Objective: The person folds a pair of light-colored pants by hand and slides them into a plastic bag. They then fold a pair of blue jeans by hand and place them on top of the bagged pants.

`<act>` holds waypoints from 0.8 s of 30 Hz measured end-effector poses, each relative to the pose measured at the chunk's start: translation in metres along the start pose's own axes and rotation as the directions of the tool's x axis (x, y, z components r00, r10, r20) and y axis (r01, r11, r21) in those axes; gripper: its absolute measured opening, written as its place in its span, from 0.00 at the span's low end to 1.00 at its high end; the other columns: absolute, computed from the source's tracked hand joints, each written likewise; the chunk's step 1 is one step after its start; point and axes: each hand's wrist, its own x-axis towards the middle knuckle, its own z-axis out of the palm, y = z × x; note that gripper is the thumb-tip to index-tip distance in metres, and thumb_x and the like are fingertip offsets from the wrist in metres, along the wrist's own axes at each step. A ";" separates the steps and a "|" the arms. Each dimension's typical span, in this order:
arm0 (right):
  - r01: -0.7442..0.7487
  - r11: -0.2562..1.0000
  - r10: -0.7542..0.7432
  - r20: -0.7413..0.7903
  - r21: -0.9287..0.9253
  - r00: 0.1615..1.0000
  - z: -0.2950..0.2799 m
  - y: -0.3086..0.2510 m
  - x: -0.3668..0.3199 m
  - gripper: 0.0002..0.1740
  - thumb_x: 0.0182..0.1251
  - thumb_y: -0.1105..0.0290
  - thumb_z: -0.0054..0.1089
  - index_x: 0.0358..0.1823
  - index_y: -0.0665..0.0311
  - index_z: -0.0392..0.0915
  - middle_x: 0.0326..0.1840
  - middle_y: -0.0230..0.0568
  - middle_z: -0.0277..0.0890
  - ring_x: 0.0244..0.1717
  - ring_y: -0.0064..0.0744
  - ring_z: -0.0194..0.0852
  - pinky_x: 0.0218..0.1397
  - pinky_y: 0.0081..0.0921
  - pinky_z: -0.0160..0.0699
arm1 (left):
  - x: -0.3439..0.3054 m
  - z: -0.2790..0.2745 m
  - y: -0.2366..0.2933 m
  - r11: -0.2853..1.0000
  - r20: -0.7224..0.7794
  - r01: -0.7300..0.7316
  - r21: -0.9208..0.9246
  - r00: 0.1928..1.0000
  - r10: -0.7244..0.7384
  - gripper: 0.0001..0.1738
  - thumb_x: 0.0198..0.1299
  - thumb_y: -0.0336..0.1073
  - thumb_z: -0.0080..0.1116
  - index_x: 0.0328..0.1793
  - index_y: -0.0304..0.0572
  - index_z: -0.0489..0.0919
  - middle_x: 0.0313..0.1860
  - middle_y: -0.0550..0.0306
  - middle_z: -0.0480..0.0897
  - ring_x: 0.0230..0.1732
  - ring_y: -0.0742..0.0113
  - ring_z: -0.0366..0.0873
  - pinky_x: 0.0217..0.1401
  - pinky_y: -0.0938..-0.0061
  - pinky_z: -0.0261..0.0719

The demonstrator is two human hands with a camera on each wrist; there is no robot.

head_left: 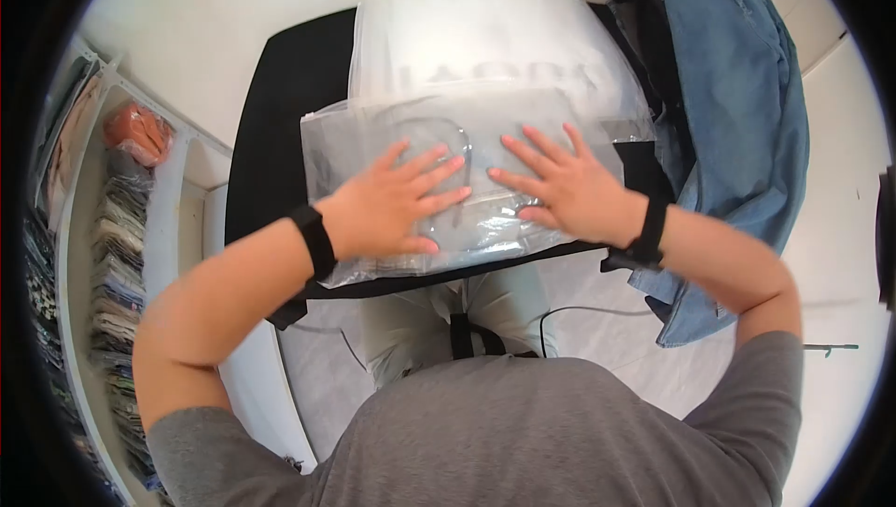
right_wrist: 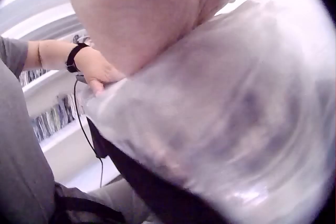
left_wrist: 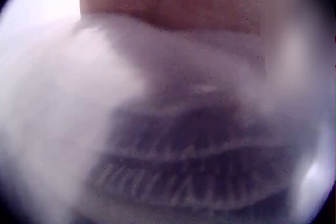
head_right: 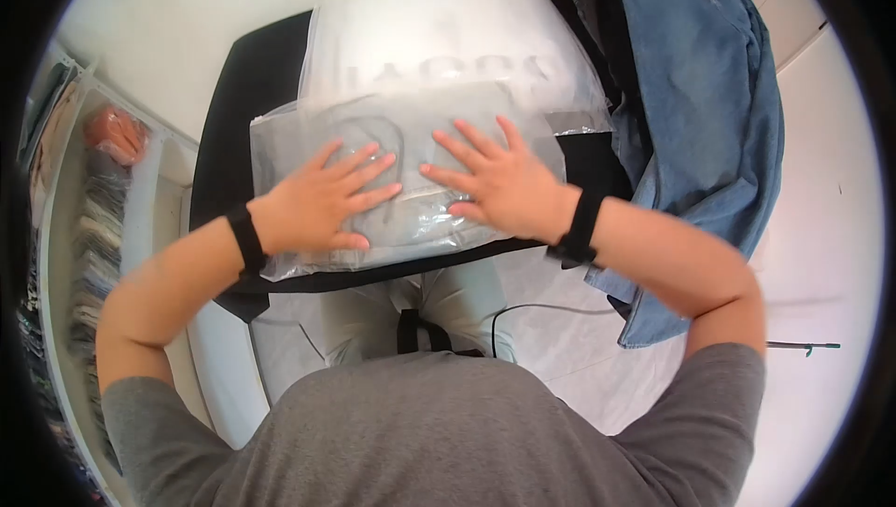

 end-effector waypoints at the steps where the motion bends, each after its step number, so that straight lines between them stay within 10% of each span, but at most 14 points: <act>1: 0.062 0.998 -0.062 0.036 -0.011 0.997 -0.002 0.011 0.003 0.34 0.65 0.47 0.50 0.72 0.41 0.57 0.77 0.41 0.44 0.76 0.47 0.41 0.70 0.60 0.46 | 0.000 0.003 -0.008 1.000 -0.005 -0.003 0.022 1.000 0.003 0.43 0.55 0.66 0.50 0.74 0.53 0.60 0.76 0.51 0.53 0.77 0.51 0.46 0.73 0.44 0.46; 24: 0.100 0.968 -0.177 0.340 0.231 0.924 0.021 0.043 0.025 0.35 0.67 0.41 0.43 0.73 0.41 0.53 0.79 0.43 0.40 0.79 0.48 0.33 0.72 0.64 0.34 | 0.007 0.029 -0.031 0.956 0.124 0.064 -0.285 0.992 -0.029 0.44 0.59 0.68 0.45 0.76 0.55 0.54 0.78 0.51 0.49 0.78 0.49 0.42 0.72 0.36 0.38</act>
